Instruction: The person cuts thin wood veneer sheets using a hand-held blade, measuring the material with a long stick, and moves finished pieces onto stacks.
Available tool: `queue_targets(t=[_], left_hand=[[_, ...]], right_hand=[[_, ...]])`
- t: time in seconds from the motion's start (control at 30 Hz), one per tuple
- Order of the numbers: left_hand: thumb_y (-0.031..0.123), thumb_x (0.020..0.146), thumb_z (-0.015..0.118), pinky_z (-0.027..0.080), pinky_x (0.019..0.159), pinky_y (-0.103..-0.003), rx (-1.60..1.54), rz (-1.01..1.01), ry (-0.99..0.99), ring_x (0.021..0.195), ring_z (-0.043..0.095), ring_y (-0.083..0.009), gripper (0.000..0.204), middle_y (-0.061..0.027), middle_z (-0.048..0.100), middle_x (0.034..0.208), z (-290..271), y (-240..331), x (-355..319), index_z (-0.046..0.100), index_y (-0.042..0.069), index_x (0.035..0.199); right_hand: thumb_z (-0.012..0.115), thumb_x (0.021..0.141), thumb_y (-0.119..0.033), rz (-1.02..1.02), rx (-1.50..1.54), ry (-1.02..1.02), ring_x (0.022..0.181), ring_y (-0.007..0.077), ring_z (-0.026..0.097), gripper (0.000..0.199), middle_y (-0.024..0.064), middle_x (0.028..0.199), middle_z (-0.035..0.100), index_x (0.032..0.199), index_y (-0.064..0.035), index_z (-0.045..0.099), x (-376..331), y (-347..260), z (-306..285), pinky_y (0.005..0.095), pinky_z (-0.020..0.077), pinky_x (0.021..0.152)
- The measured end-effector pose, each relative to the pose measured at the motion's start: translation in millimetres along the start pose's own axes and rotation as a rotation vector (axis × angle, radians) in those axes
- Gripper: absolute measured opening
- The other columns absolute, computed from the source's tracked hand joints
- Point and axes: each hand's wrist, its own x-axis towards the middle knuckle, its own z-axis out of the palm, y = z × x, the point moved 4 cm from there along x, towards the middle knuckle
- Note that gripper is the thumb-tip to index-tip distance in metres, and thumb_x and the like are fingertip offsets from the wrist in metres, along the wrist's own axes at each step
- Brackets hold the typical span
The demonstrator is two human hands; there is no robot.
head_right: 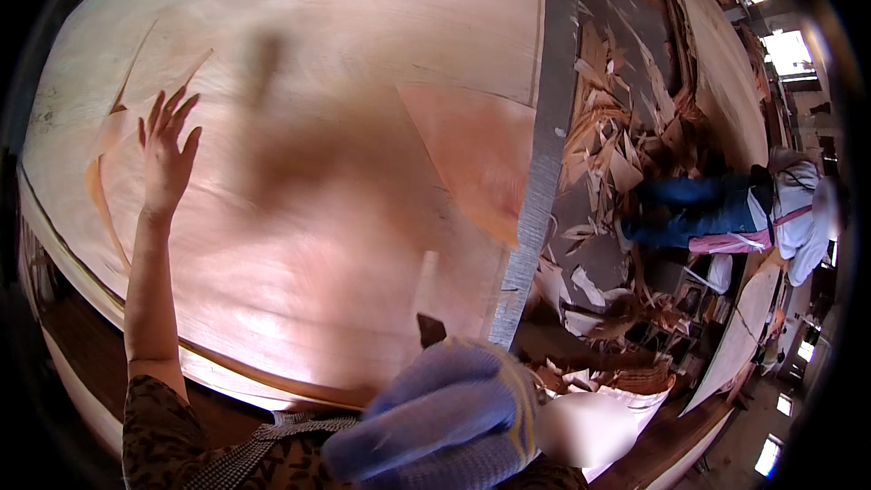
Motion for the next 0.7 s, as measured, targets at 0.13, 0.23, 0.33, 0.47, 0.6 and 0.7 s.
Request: queue_targets(t=[0.13, 0.23, 0.33, 0.47, 0.6, 0.7], left_hand=[[0.008, 0.076, 0.058, 0.022, 0.1, -0.05, -0.154, 0.097, -0.021, 0.121, 0.034, -0.0256, 0.036, -0.0018, 0.048, 0.121, 11, 23, 11, 0.055, 0.017, 0.111], [0.002, 0.071, 0.06, 0.036, 0.09, -0.042, -0.431, 0.198, 0.056, 0.106, 0.05, -0.0305, 0.029, -0.0096, 0.059, 0.103, 36, 53, 24, 0.061, 0.01, 0.099], [0.001, 0.07, 0.06, 0.038, 0.092, -0.037, -0.588, 0.35, 0.065, 0.103, 0.052, -0.0276, 0.031, -0.0099, 0.059, 0.103, 60, 107, 43, 0.059, 0.005, 0.101], [0.005, 0.076, 0.056, 0.029, 0.101, -0.038, -0.664, 0.36, 0.025, 0.119, 0.039, -0.0245, 0.043, -0.0097, 0.047, 0.122, 87, 169, 60, 0.047, 0.004, 0.118], [0.013, 0.081, 0.052, 0.023, 0.104, -0.037, -0.628, 0.64, -0.145, 0.123, 0.033, -0.0217, 0.042, -0.0089, 0.04, 0.129, 114, 197, 58, 0.043, 0.004, 0.121], [0.02, 0.083, 0.051, 0.021, 0.105, -0.037, -0.508, 0.807, -0.234, 0.125, 0.03, -0.023, 0.041, -0.0095, 0.037, 0.132, 120, 197, 57, 0.045, 0.008, 0.121]], right_hand=[[0.057, 0.08, -0.021, 0.214, -0.227, -0.178, 0.054, 0.0156, 0.056, 0.021, 0.0075, 0.071, 0.06, 0.067, -0.0043, 0.055, 13, 18, 26, 0.0261, 0.0442, 0.046], [0.056, 0.08, -0.023, 0.601, -0.261, 0.727, 0.057, 0.0131, 0.056, 0.019, 0.0075, 0.068, 0.059, 0.079, -0.0043, 0.057, 1, 88, -58, 0.0238, 0.0412, 0.049], [0.06, 0.078, -0.018, 0.88, -0.355, 0.81, 0.051, 0.0105, 0.053, 0.016, 0.0049, 0.065, 0.058, 0.086, -0.0041, 0.056, 12, 151, -150, 0.022, 0.0384, 0.044], [0.062, 0.077, -0.018, 0.965, -0.446, 0.823, 0.048, 0.0125, 0.051, 0.015, 0.0055, 0.061, 0.057, 0.079, -0.0042, 0.056, 8, 204, -185, 0.0247, 0.0392, 0.043], [0.063, 0.075, -0.021, 0.944, -0.543, 0.888, 0.045, 0.0144, 0.051, 0.019, 0.0069, 0.055, 0.054, 0.073, -0.0035, 0.055, 8, 226, -188, 0.0292, 0.0441, 0.043], [0.062, 0.074, -0.022, 1.012, -0.591, 0.899, 0.049, 0.0183, 0.056, 0.021, 0.0101, 0.06, 0.056, 0.077, -0.002, 0.057, 9, 215, -183, 0.0298, 0.0477, 0.047]])
